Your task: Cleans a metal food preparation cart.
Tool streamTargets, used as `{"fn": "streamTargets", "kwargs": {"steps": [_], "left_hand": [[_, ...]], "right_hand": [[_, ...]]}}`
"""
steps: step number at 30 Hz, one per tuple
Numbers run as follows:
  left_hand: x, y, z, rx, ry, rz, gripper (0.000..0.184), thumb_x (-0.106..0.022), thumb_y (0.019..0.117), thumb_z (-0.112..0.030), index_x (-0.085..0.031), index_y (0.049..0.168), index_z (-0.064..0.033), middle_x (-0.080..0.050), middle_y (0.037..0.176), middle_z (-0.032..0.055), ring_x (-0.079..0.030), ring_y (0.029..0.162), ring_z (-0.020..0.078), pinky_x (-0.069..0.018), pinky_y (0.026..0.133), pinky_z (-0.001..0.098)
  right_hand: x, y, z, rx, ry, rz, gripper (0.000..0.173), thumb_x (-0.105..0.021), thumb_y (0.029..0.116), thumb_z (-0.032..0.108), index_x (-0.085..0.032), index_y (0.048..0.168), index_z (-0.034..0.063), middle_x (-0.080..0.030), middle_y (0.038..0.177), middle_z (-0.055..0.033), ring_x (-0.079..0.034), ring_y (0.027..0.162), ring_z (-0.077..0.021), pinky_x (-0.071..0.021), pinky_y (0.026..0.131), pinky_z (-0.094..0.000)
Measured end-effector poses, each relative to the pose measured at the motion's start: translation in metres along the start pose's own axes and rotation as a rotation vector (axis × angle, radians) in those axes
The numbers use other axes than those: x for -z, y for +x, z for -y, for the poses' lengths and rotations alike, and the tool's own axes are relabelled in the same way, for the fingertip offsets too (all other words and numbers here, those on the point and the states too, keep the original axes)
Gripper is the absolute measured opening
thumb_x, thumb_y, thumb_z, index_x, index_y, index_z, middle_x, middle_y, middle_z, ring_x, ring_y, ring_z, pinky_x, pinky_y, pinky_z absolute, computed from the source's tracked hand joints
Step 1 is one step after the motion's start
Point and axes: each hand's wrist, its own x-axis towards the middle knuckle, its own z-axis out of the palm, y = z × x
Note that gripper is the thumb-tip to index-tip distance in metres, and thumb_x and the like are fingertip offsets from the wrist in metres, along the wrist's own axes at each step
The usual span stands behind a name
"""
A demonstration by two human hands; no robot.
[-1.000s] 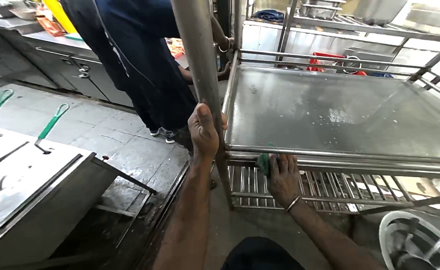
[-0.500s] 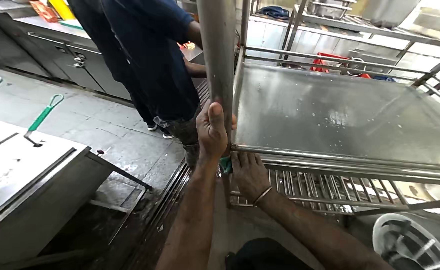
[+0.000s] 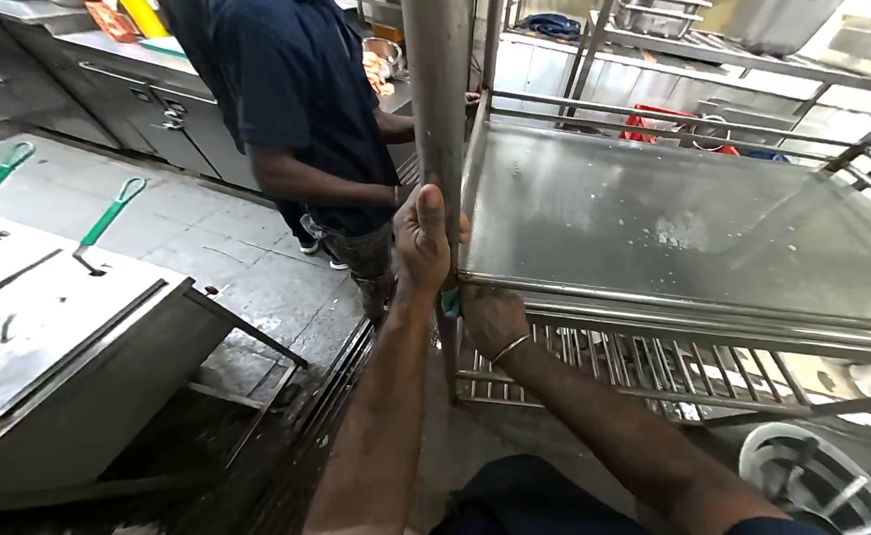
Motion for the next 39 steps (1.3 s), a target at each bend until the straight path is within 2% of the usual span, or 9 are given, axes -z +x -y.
{"fn": "streamTargets", "kwargs": {"steps": [5, 8, 13, 17, 20, 26, 30, 33, 39], "left_hand": [[0.0, -0.005, -0.004, -0.005, 0.048, 0.011, 0.066, -0.031, 0.1014, -0.07, -0.062, 0.096, -0.0127, -0.067, 0.072, -0.0045, -0.067, 0.063, 0.0108, -0.0606, 0.06, 0.0319], [0.001, -0.007, -0.007, -0.015, 0.06, 0.025, 0.068, -0.029, 0.0999, -0.073, -0.063, 0.097, -0.0144, -0.067, 0.074, -0.0065, -0.067, 0.064, 0.0097, -0.0606, 0.06, 0.0321], [0.006, -0.004, -0.007, -0.001, 0.068, 0.071, 0.063, -0.019, 0.1046, -0.066, -0.059, 0.103, -0.0171, -0.065, 0.077, -0.0064, -0.065, 0.064, 0.0112, -0.0596, 0.062, 0.0321], [0.005, -0.002, -0.009, -0.047, 0.103, 0.098, 0.061, -0.018, 0.105, -0.065, -0.058, 0.098, -0.0191, -0.064, 0.072, -0.0067, -0.065, 0.06, 0.0122, -0.0598, 0.057, 0.0332], [0.005, -0.004, -0.013, -0.112, 0.125, 0.114, 0.061, -0.024, 0.1037, -0.068, -0.059, 0.093, -0.0191, -0.065, 0.069, -0.0067, -0.065, 0.056, 0.011, -0.0589, 0.054, 0.0318], [0.004, -0.003, -0.009, -0.078, 0.163, 0.089, 0.067, -0.024, 0.1015, -0.072, -0.059, 0.095, -0.0156, -0.065, 0.068, -0.0069, -0.064, 0.056, 0.0093, -0.0585, 0.052, 0.0309], [0.0, -0.002, -0.001, -0.044, 0.072, 0.038, 0.063, -0.025, 0.1022, -0.07, -0.06, 0.094, -0.0189, -0.064, 0.068, -0.0061, -0.063, 0.055, 0.0113, -0.0569, 0.052, 0.0307], [0.0, -0.002, 0.002, -0.049, 0.031, 0.002, 0.062, -0.026, 0.1023, -0.07, -0.059, 0.093, -0.0188, -0.063, 0.067, -0.005, -0.062, 0.054, 0.0126, -0.0562, 0.052, 0.0319], [0.0, -0.003, 0.001, -0.061, 0.048, 0.009, 0.064, -0.027, 0.1012, -0.072, -0.06, 0.094, -0.018, -0.064, 0.068, -0.0046, -0.062, 0.054, 0.0131, -0.0565, 0.052, 0.0324]], "right_hand": [[-0.061, -0.025, 0.006, 0.056, -0.145, -0.384, 0.054, -0.066, 0.0928, 0.016, -0.058, 0.146, 0.0116, -0.062, 0.141, -0.018, -0.058, 0.131, -0.04, -0.0389, 0.105, -0.0715], [-0.053, -0.02, 0.011, 0.045, -0.124, -0.414, 0.052, -0.061, 0.0971, 0.04, -0.062, 0.139, 0.0094, -0.066, 0.134, -0.0152, -0.062, 0.122, -0.0369, -0.0433, 0.101, -0.0643], [-0.007, 0.0, -0.013, 0.131, 0.112, -0.145, 0.032, -0.068, 0.0944, 0.027, -0.068, 0.121, 0.0078, -0.073, 0.106, -0.0145, -0.071, 0.1, -0.0336, -0.0587, 0.08, -0.0537], [-0.011, -0.001, -0.027, 0.161, 0.103, -0.173, 0.035, -0.071, 0.0901, 0.04, -0.072, 0.118, 0.0184, -0.074, 0.109, -0.006, -0.068, 0.105, -0.0275, -0.051, 0.095, -0.054], [-0.003, -0.021, -0.042, 0.138, 0.147, -0.22, 0.026, -0.073, 0.0919, 0.028, -0.075, 0.113, 0.0124, -0.075, 0.11, -0.0141, -0.069, 0.11, -0.0358, -0.0462, 0.103, -0.0647], [0.006, -0.105, -0.193, 0.011, -0.113, -0.276, 0.026, -0.076, 0.0841, 0.01, -0.073, 0.11, 0.0063, -0.073, 0.111, -0.0195, -0.069, 0.107, -0.0412, -0.0451, 0.106, -0.0647], [0.032, -0.149, -0.271, -0.222, -0.212, -0.128, 0.036, -0.088, 0.0701, 0.013, -0.071, 0.1, -0.0008, -0.073, 0.095, -0.022, -0.07, 0.097, -0.045, -0.05, 0.092, -0.0661], [0.029, -0.128, -0.231, -0.25, -0.227, -0.059, 0.02, -0.081, 0.0782, 0.017, -0.07, 0.087, 0.0031, -0.071, 0.081, -0.0166, -0.071, 0.082, -0.0396, -0.0551, 0.074, -0.0599], [-0.001, -0.021, -0.042, 0.055, 0.086, -0.142, 0.013, -0.068, 0.0934, 0.018, -0.075, 0.101, 0.0104, -0.075, 0.091, -0.0107, -0.073, 0.085, -0.0306, -0.0594, 0.073, -0.0523]]}}
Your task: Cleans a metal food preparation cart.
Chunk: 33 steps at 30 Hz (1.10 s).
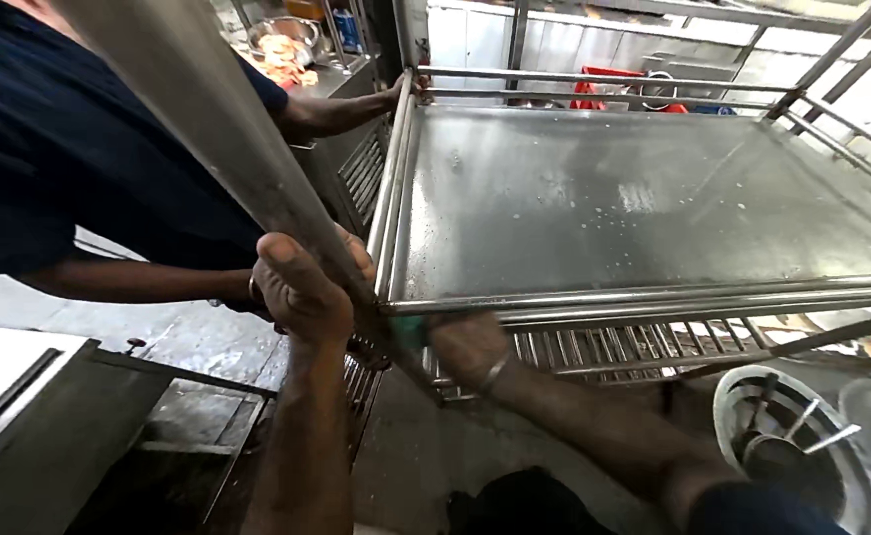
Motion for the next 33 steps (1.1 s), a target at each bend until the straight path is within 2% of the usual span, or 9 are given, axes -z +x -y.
{"fn": "streamTargets", "kwargs": {"steps": [6, 9, 13, 18, 22, 27, 30, 32, 33], "left_hand": [[0.002, 0.004, -0.001, -0.003, 0.049, 0.024, 0.066, -0.022, 0.1011, -0.073, -0.059, 0.093, -0.0187, -0.064, 0.068, -0.0048, -0.063, 0.055, 0.0134, -0.057, 0.052, 0.0341], [0.011, 0.0, -0.005, 0.04, 0.093, 0.116, 0.067, -0.025, 0.0981, -0.077, -0.059, 0.098, -0.0202, -0.063, 0.072, -0.0057, -0.063, 0.059, 0.0132, -0.0575, 0.055, 0.0358], [0.02, -0.008, -0.01, 0.198, 0.073, 0.115, 0.055, -0.029, 0.1031, -0.064, -0.054, 0.104, -0.0149, -0.063, 0.076, -0.0049, -0.064, 0.063, 0.0118, -0.0567, 0.063, 0.0294], [0.01, -0.009, -0.009, 0.221, -0.001, 0.109, 0.028, -0.026, 0.1028, -0.029, -0.051, 0.098, -0.0165, -0.058, 0.074, -0.0096, -0.06, 0.064, 0.0057, -0.0535, 0.066, 0.0216], [0.018, -0.01, 0.012, 0.201, -0.063, 0.131, 0.029, -0.037, 0.1022, -0.048, -0.051, 0.1, -0.0232, -0.056, 0.076, -0.0135, -0.058, 0.065, 0.0022, -0.0502, 0.064, 0.0177], [0.019, -0.011, 0.025, 0.176, -0.189, 0.108, 0.034, -0.05, 0.099, -0.059, -0.055, 0.098, -0.0257, -0.054, 0.073, -0.0142, -0.055, 0.061, 0.0013, -0.0496, 0.062, 0.0172], [0.005, -0.008, 0.009, 0.198, -0.215, 0.169, 0.033, -0.037, 0.1057, -0.044, -0.052, 0.091, -0.0173, -0.055, 0.069, -0.0117, -0.055, 0.06, 0.0001, -0.0483, 0.062, 0.0144], [-0.005, -0.002, -0.028, 0.271, -0.246, 0.395, 0.033, -0.028, 0.1093, -0.028, -0.054, 0.096, -0.0106, -0.061, 0.077, -0.0087, -0.061, 0.07, -0.0016, -0.0495, 0.07, 0.012], [-0.031, -0.005, -0.065, 0.377, -0.24, 0.326, 0.034, -0.028, 0.1063, -0.011, -0.056, 0.089, -0.0021, -0.064, 0.071, -0.0024, -0.064, 0.067, 0.0001, -0.0509, 0.067, 0.0108]], "right_hand": [[-0.002, 0.032, 0.011, 0.162, 0.117, 0.141, 0.028, -0.066, 0.0971, 0.026, -0.071, 0.118, 0.0092, -0.072, 0.113, -0.0103, -0.067, 0.11, -0.0273, -0.0547, 0.095, -0.047], [0.016, 0.01, -0.013, 0.136, 0.092, 0.199, 0.023, -0.065, 0.0974, 0.023, -0.072, 0.116, 0.011, -0.071, 0.115, -0.0108, -0.066, 0.111, -0.0296, -0.0535, 0.091, -0.0511], [0.027, -0.056, -0.1, 0.032, -0.077, -0.041, 0.021, -0.073, 0.0892, 0.014, -0.076, 0.11, 0.0145, -0.076, 0.107, -0.0108, -0.072, 0.103, -0.0321, -0.0558, 0.093, -0.056], [0.097, -0.151, -0.26, -0.275, -0.234, 0.224, 0.049, -0.082, 0.0807, 0.019, -0.068, 0.126, 0.0043, -0.068, 0.125, -0.0227, -0.06, 0.125, -0.0439, -0.0381, 0.112, -0.064], [0.115, -0.197, -0.329, -0.444, -0.287, 0.191, 0.047, -0.081, 0.0806, 0.026, -0.07, 0.122, 0.0056, -0.069, 0.124, -0.0195, -0.062, 0.123, -0.04, -0.0382, 0.113, -0.0623], [0.075, -0.131, -0.194, -0.434, -0.171, 0.178, 0.038, -0.072, 0.0911, 0.023, -0.069, 0.126, 0.0092, -0.07, 0.122, -0.0185, -0.064, 0.117, -0.041, -0.0486, 0.1, -0.0643], [0.036, -0.055, -0.08, -0.183, 0.052, 0.196, 0.024, -0.064, 0.0979, 0.019, -0.07, 0.12, 0.0122, -0.074, 0.112, -0.0114, -0.07, 0.105, -0.0331, -0.0547, 0.09, -0.059], [0.018, -0.028, -0.05, -0.072, 0.121, 0.151, 0.026, -0.063, 0.0982, 0.017, -0.07, 0.123, 0.0133, -0.074, 0.114, -0.0093, -0.07, 0.107, -0.0311, -0.0551, 0.089, -0.0585], [0.016, -0.025, -0.051, -0.047, 0.121, 0.125, 0.03, -0.063, 0.0982, 0.017, -0.067, 0.128, 0.0135, -0.073, 0.118, -0.0091, -0.068, 0.112, -0.0308, -0.0536, 0.094, -0.0585]]}}
